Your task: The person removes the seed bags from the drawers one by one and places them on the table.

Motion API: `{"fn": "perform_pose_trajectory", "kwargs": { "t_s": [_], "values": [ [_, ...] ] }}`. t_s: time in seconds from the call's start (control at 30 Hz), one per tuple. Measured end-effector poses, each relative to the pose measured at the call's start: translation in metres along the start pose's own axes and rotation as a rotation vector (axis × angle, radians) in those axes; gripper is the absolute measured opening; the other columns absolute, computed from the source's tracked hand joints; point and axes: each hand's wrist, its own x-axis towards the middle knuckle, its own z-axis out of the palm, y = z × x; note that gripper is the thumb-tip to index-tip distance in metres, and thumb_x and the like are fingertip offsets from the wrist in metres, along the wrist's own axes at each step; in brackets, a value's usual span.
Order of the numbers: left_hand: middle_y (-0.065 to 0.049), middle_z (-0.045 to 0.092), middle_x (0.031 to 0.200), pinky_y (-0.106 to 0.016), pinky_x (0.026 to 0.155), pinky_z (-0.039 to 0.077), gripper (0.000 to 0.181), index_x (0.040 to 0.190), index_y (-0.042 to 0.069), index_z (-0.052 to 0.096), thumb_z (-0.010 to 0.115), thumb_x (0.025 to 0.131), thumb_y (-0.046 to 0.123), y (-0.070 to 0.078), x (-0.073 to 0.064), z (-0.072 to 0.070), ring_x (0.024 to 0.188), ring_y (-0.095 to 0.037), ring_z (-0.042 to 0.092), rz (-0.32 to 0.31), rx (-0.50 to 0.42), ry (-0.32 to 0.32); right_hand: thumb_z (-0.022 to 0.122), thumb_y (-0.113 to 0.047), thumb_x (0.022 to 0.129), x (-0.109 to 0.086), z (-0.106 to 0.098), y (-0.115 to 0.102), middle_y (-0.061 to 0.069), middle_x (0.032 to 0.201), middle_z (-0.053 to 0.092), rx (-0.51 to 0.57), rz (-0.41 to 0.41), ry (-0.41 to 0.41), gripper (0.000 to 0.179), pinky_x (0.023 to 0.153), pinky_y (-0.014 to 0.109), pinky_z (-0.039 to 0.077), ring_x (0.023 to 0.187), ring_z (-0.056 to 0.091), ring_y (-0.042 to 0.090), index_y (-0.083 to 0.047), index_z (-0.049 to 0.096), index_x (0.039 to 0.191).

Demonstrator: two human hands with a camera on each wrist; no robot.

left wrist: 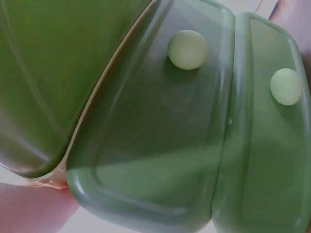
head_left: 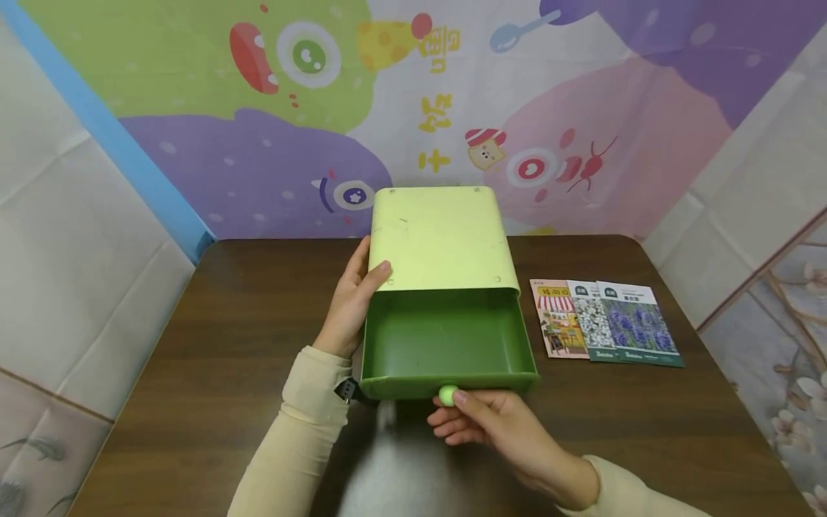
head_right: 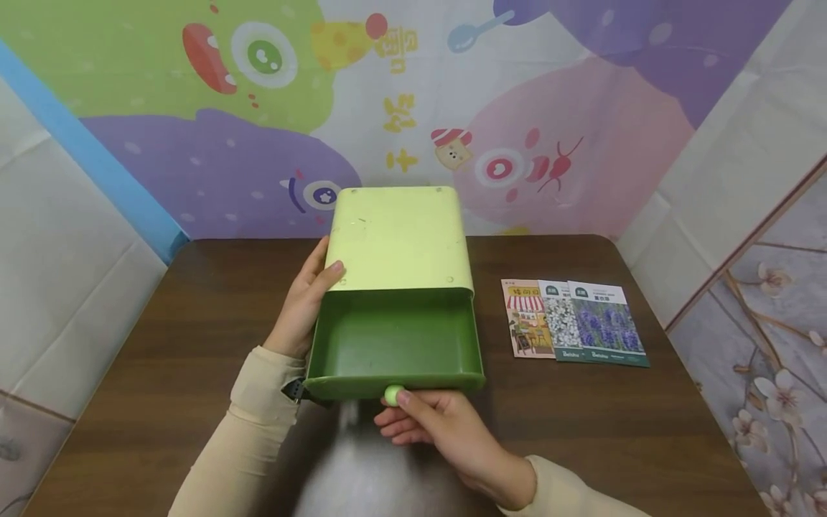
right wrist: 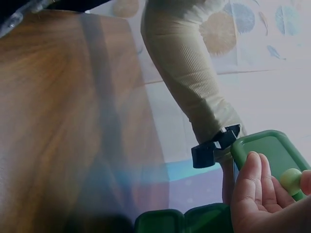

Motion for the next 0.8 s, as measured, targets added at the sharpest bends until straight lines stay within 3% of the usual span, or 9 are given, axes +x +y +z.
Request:
{"fn": "perform_pose_trajectory", "kwargs": {
  "t_s": [0.23, 0.6, 0.8],
  "values": [
    [0.007, 0.022, 0.162, -0.031, 0.104, 0.042, 0.075, 0.158, 0.029, 0.013, 0.058, 0.098, 0.032, 0.000, 0.001, 0.000, 0.140, -0.013, 0.035, 0.004, -0.017, -0.001, 0.050, -0.029, 0.104, 0.013, -0.007, -0.005, 0.001, 0.100, 0.075, -0.007, 0.012, 0.029, 0.048, 0.082, 0.029, 0.058, 0.092, 0.071, 0.014, 0.013, 0.058, 0.125],
    [0.006, 0.023, 0.162, -0.033, 0.107, 0.039, 0.077, 0.158, 0.027, 0.015, 0.060, 0.097, 0.030, 0.001, 0.002, 0.000, 0.141, -0.013, 0.032, -0.024, -0.040, 0.017, 0.050, -0.036, 0.103, 0.042, -0.018, -0.013, 0.000, 0.102, 0.074, 0.006, 0.025, 0.100, 0.059, 0.084, 0.029, 0.057, 0.094, 0.071, 0.012, 0.016, 0.051, 0.131],
    [0.006, 0.023, 0.161, -0.027, 0.095, 0.047, 0.074, 0.158, 0.029, 0.014, 0.058, 0.098, 0.029, 0.001, 0.001, 0.000, 0.136, -0.015, 0.038, -0.033, -0.081, -0.001, 0.051, -0.036, 0.102, 0.056, -0.021, -0.014, 0.002, 0.104, 0.074, 0.012, -0.004, 0.144, 0.060, 0.085, 0.029, 0.057, 0.095, 0.071, 0.013, 0.015, 0.051, 0.133]
  ]
}}
